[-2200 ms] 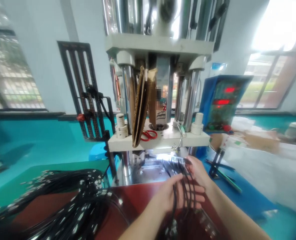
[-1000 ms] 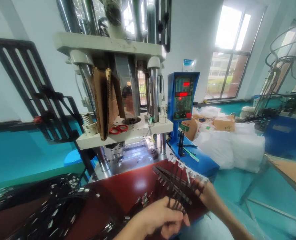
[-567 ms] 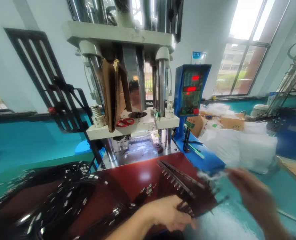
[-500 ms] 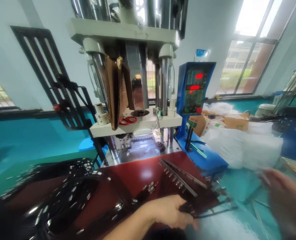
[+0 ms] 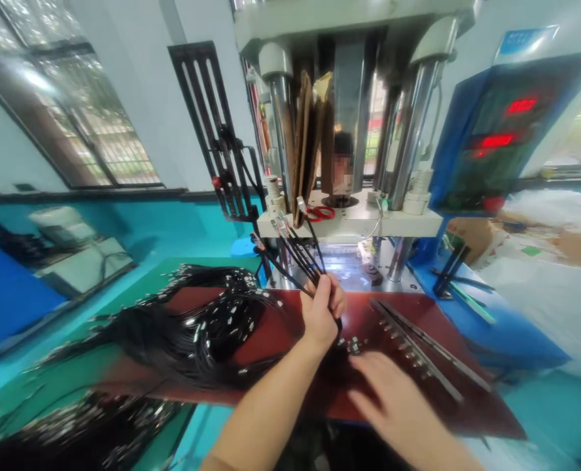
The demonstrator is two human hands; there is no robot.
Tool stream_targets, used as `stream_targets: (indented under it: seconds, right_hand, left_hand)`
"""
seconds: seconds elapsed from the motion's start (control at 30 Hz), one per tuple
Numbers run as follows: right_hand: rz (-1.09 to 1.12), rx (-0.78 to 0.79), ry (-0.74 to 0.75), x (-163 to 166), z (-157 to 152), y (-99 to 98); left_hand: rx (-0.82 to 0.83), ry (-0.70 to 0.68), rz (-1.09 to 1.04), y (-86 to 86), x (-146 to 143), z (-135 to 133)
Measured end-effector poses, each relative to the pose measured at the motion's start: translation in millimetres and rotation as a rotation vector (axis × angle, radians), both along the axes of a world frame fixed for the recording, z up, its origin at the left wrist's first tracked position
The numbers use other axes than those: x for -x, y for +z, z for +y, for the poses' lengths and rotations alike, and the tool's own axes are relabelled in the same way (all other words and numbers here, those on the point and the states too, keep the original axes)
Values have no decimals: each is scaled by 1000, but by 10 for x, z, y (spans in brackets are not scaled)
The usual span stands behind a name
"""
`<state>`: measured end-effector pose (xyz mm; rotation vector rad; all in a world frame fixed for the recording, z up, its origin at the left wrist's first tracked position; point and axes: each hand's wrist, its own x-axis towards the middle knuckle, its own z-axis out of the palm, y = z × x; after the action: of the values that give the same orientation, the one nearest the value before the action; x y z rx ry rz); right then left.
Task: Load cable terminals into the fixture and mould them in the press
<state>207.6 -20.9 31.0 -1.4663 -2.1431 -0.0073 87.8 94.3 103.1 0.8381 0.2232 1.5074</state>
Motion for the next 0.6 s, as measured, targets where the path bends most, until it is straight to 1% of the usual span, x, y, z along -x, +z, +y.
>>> stream_targets:
  seconds: [0.03, 0.1, 0.17, 0.2, 0.27, 0.37, 0.43, 0.47, 0.53, 0.6]
  right_hand:
    - [-84, 61, 3, 246, 177, -6]
    - [-210, 162, -58, 607, 461, -57]
    - [-246, 204, -63, 757, 616, -165]
    - [-240, 195, -44, 762, 648, -234]
    - [-206, 125, 15, 684, 655, -368]
    - [-117, -18, 115, 508, 626, -496]
    - [-33, -128, 163, 426, 628, -531]
    - [-1, -190, 184, 401, 638, -540]
    - [27, -295, 224, 376, 671, -552]
    - [28, -336, 254, 374, 707, -561]
  left_hand:
    - [-4, 43, -3, 13, 3, 7]
    - [-7, 110, -16, 38, 27, 35]
    - [-4, 134, -30, 62, 78, 83]
    - [-1, 138, -38, 75, 111, 114]
    - [1, 161, -61, 111, 193, 199]
    - [-7, 262, -102, 227, 396, 429]
    - [-36, 382, -107, 357, 636, 685]
    - [-54, 464, -103, 432, 797, 844]
    - [-77, 629, -88, 580, 1193, 1209]
    - [-21, 800, -71, 690, 1643, 1583]
